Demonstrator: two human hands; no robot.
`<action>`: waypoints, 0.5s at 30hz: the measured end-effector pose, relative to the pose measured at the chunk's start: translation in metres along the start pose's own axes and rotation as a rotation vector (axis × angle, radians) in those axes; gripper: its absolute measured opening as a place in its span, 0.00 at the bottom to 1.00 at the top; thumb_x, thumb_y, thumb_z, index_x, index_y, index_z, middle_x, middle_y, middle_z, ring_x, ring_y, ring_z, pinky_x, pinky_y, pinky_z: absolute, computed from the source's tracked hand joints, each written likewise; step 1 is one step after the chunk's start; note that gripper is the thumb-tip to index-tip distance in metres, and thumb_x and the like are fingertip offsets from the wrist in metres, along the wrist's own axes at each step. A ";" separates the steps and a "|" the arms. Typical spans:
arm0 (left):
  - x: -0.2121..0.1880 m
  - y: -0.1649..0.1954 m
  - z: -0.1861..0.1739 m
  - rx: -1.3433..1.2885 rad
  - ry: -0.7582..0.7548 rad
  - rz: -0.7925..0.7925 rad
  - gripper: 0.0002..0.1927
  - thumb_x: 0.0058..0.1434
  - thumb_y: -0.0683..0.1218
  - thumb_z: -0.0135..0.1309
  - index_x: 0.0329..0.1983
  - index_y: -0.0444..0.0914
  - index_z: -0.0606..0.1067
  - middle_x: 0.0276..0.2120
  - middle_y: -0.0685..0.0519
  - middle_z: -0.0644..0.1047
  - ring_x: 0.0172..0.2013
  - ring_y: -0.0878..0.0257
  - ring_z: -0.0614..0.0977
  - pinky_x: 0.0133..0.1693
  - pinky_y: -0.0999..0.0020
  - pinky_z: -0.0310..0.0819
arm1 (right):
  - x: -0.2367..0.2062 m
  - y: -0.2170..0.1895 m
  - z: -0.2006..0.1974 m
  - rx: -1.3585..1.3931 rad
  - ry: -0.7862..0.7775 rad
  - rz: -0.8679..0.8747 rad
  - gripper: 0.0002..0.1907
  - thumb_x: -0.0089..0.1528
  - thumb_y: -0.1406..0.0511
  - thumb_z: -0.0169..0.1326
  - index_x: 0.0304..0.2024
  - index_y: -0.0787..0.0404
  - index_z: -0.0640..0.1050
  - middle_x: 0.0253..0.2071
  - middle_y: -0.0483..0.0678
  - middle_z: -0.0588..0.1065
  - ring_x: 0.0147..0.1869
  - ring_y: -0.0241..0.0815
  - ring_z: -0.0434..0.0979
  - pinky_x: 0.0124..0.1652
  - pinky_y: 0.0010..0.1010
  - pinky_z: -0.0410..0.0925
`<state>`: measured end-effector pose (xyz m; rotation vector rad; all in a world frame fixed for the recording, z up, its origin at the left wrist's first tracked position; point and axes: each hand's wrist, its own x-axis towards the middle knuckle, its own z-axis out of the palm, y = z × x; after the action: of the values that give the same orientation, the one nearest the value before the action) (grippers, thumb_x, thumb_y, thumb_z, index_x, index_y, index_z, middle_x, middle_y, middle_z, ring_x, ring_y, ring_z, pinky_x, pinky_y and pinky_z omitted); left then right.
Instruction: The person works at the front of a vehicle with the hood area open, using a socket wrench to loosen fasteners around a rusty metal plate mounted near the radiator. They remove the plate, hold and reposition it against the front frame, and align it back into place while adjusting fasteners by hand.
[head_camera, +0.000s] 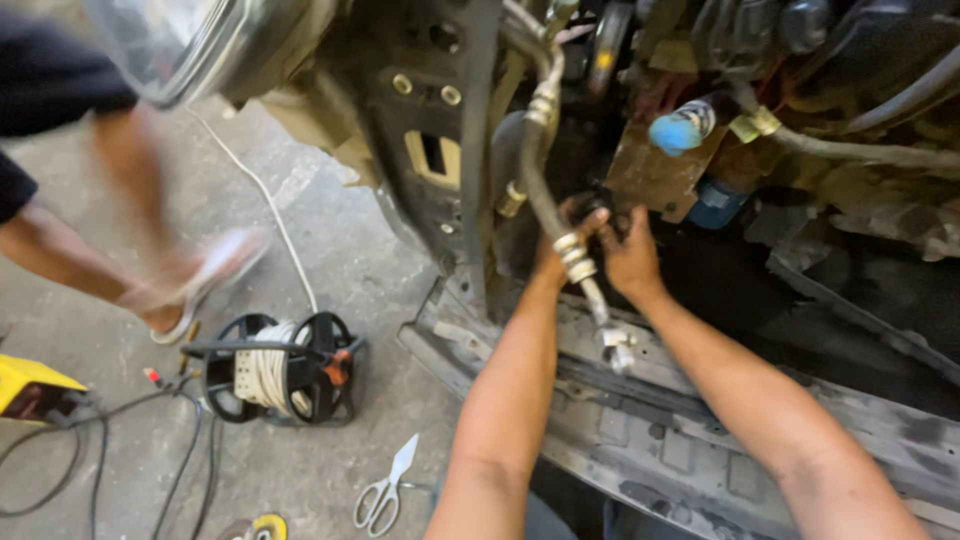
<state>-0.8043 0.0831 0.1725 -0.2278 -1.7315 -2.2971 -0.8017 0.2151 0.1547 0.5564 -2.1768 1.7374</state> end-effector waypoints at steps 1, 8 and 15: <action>0.005 -0.001 0.002 0.042 0.002 0.006 0.28 0.60 0.53 0.66 0.58 0.33 0.76 0.49 0.48 0.81 0.50 0.60 0.80 0.55 0.63 0.74 | 0.000 -0.006 -0.001 -0.014 0.008 -0.012 0.18 0.69 0.63 0.55 0.56 0.66 0.66 0.51 0.56 0.77 0.55 0.46 0.79 0.52 0.36 0.71; 0.008 0.002 0.008 0.217 0.031 -0.019 0.27 0.64 0.55 0.60 0.58 0.32 0.77 0.50 0.47 0.82 0.51 0.60 0.81 0.57 0.63 0.73 | 0.013 -0.033 -0.049 -0.381 -0.097 -0.052 0.24 0.61 0.57 0.63 0.53 0.65 0.74 0.48 0.62 0.79 0.52 0.62 0.79 0.48 0.46 0.71; -0.005 0.015 0.020 0.573 0.105 0.099 0.26 0.64 0.57 0.57 0.58 0.35 0.77 0.48 0.41 0.83 0.50 0.50 0.84 0.54 0.60 0.74 | 0.003 0.031 -0.031 -0.540 -0.800 0.207 0.27 0.60 0.53 0.63 0.55 0.64 0.78 0.52 0.63 0.77 0.56 0.63 0.77 0.53 0.50 0.68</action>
<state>-0.7958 0.0990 0.1901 -0.0748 -2.1697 -1.6237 -0.8198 0.2508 0.1364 1.0181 -3.1814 0.9777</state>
